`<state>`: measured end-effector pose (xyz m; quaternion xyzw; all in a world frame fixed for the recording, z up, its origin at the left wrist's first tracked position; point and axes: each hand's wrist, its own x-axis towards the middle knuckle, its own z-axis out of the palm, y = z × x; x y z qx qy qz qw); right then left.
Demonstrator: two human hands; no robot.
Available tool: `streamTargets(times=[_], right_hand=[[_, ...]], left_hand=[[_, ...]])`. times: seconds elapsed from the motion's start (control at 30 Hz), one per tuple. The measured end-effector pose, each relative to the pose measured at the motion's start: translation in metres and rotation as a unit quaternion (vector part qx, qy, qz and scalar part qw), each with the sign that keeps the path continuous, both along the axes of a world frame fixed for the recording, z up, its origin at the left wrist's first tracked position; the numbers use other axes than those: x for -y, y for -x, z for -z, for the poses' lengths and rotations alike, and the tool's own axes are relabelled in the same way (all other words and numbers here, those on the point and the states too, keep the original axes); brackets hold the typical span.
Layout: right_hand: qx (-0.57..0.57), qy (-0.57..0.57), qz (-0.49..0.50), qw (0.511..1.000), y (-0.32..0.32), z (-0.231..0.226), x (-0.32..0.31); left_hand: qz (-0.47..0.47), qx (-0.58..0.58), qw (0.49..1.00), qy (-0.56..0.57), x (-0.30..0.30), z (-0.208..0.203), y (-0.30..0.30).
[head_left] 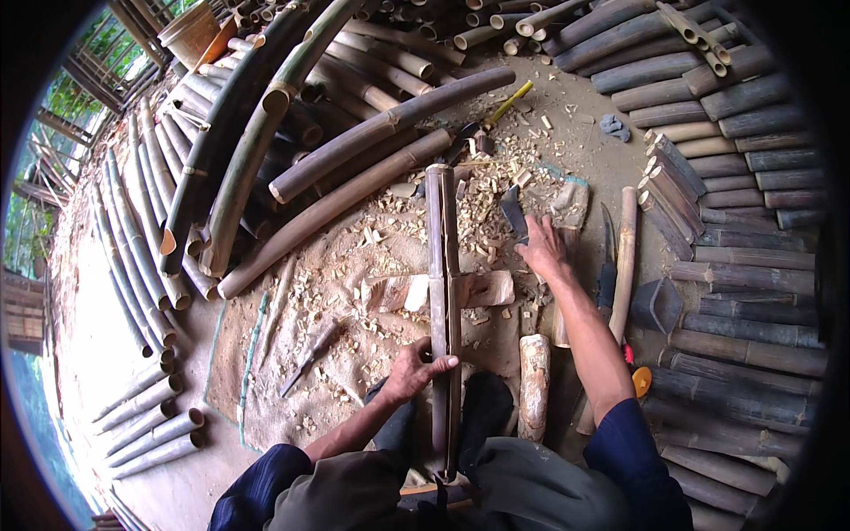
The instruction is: The person sits on the ground and uses a saw to cut a long bamboo pole in half lengthwise. They then use a wooden mallet and a metal chisel to split the bamboo further and remove the inner pith. Finally, they use a knife to scrape and clean the split edges of the bamboo.
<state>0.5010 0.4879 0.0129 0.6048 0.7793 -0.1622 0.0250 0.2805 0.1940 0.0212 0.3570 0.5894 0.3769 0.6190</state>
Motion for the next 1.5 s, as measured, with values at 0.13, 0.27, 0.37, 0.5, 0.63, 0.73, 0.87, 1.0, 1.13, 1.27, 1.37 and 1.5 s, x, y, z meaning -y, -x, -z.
streamTargets(times=[0.13,0.27,0.37,0.5,0.63,0.73,0.87,1.0,1.13,1.27,1.37,1.5], right_hand=[[-0.132,0.055,0.074,0.987,0.003,-0.006,-0.009],[-0.521,0.095,0.175,0.830,0.005,-0.044,0.064],[-0.676,0.244,0.255,0.646,0.010,-0.081,0.148],[-0.630,0.336,0.250,0.654,0.026,-0.095,0.208],[-0.604,0.342,0.207,0.689,0.037,-0.072,0.230],[-0.576,0.376,0.210,0.695,0.037,-0.068,0.234],[-0.572,0.388,0.222,0.688,0.037,-0.066,0.239],[-0.576,0.411,0.255,0.659,0.040,-0.076,0.236],[-0.579,0.402,0.239,0.668,0.042,-0.069,0.234],[-0.553,0.370,0.221,0.714,0.043,-0.056,0.232],[-0.521,0.248,0.112,0.809,0.048,-0.014,0.210],[-0.602,0.298,0.179,0.719,0.065,-0.053,0.201]], left_hand=[[0.018,0.008,1.000,0.023,0.028,0.015,-0.003],[0.008,-0.031,0.999,0.031,0.040,0.019,-0.001],[0.047,-0.099,0.993,0.035,0.018,0.018,0.000],[-0.039,-0.064,0.997,0.014,-0.004,0.021,-0.006],[-0.097,0.066,0.993,0.007,-0.009,0.046,-0.029],[-0.126,0.027,0.992,-0.016,-0.005,0.058,-0.036],[-0.118,0.013,0.993,-0.028,-0.005,0.059,-0.037],[-0.101,0.017,0.995,-0.017,-0.005,0.060,-0.036],[-0.098,-0.050,0.994,-0.022,-0.005,0.052,-0.033],[-0.080,-0.142,0.987,-0.008,-0.010,0.056,-0.036],[-0.074,-0.130,0.989,-0.005,-0.007,0.046,-0.042],[-0.087,-0.114,0.989,-0.025,-0.006,0.048,-0.038]])
